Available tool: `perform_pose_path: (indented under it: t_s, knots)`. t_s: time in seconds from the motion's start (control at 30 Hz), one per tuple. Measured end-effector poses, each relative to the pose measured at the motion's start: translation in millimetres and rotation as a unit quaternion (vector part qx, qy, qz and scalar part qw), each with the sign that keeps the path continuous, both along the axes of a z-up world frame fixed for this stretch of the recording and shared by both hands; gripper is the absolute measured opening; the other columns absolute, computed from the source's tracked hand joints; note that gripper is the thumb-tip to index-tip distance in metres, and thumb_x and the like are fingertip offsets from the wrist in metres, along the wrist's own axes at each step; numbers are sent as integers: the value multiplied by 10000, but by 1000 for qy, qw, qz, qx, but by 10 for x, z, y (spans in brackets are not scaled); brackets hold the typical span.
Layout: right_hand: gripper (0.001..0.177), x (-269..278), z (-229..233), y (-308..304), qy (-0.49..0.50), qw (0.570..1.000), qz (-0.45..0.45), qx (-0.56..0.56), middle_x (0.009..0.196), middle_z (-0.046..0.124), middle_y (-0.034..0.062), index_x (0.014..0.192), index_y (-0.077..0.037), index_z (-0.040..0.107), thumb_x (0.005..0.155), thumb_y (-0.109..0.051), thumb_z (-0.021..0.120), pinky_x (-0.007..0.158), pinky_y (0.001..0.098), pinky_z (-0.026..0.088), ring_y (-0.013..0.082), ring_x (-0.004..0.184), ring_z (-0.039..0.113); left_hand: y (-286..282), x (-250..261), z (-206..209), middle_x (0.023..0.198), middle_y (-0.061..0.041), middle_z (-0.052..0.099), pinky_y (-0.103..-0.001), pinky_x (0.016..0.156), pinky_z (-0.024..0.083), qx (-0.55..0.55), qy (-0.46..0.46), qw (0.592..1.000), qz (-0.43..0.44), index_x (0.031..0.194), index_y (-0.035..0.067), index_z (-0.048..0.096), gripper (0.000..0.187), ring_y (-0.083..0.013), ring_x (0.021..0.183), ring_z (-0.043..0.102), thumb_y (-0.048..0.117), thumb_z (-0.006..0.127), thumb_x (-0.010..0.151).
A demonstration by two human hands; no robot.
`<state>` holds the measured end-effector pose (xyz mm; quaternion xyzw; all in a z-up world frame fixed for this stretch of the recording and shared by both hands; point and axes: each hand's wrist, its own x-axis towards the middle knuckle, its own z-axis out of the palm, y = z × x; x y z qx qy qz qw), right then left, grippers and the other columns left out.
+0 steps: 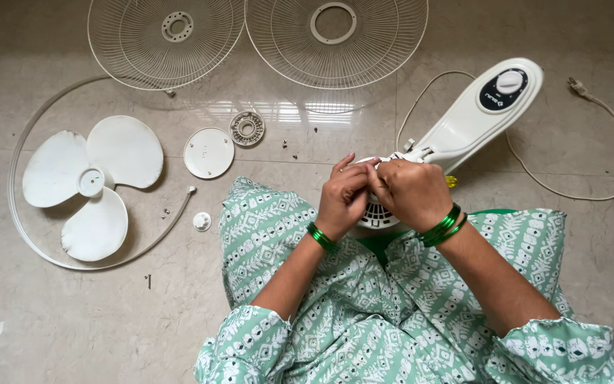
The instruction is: The person sits on the floor and assembles the central hub of a white electric fan. They use a yellow-handled screwdriver to tighten screws into the hub while holding it steady with their other hand. Disassembled fan parts, including blades and cages, are visible on the floor.
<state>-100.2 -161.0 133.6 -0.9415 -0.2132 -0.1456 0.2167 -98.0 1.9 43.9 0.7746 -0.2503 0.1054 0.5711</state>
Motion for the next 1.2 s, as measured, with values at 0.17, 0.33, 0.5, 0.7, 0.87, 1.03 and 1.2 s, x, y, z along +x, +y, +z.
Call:
perform_pose_path:
  t_s: [0.17,0.33,0.5,0.7,0.87,1.03,1.2]
  knots:
    - [325,-26,90,-425,28,998,-38,30,768,668,148,836,-39,678,1058,-276,666,583,416,488,323,666,635,102,78,-17,1060,-26,782,-453,1239,312,-14,20,998,66,985,97,752,236,-176,1161,720,-69,634,868]
    - [236,-341,-281,-562,74,972,-143,168,901,693,96,1146,-58,733,991,-235,745,594,322,501,174,698,648,119,195,93,1071,-6,785,-479,1267,189,29,-26,996,83,975,112,738,287,-212,1242,690,-92,599,830]
    - [884,-396,-766,-346,194,952,-149,186,828,660,80,1547,-127,465,785,-312,872,543,286,501,135,601,579,170,316,149,1041,-31,768,-512,1256,143,94,-35,994,43,1007,120,749,393,-213,1212,690,-110,562,749]
    - [986,-246,-1015,-156,164,941,-33,294,1039,698,44,1651,-169,322,840,-277,871,691,235,537,42,775,617,244,285,61,1057,-36,777,-492,1246,304,17,21,999,-19,1080,127,754,485,-179,1241,685,-133,483,774]
    - [1043,-274,-1102,-176,274,885,-91,366,870,726,9,1635,-244,347,749,-256,896,622,233,515,23,694,584,191,210,-71,1020,-40,779,-504,1228,320,20,-10,1000,-16,1042,116,746,429,-198,1239,698,-121,508,775]
    - [1026,-201,-1127,-330,194,936,-69,284,953,731,21,1604,-235,373,735,-244,919,601,218,524,32,686,628,139,264,-82,1106,-40,775,-524,1253,248,31,16,999,1,1087,115,732,407,-202,1296,662,-116,510,835]
    - [604,-243,-1336,-866,82,867,-231,433,816,646,-3,1540,-107,558,994,-207,795,541,184,406,37,629,507,188,201,-73,1283,-66,734,-533,1235,156,51,2,998,25,1162,98,669,414,-247,1433,530,-103,485,851]
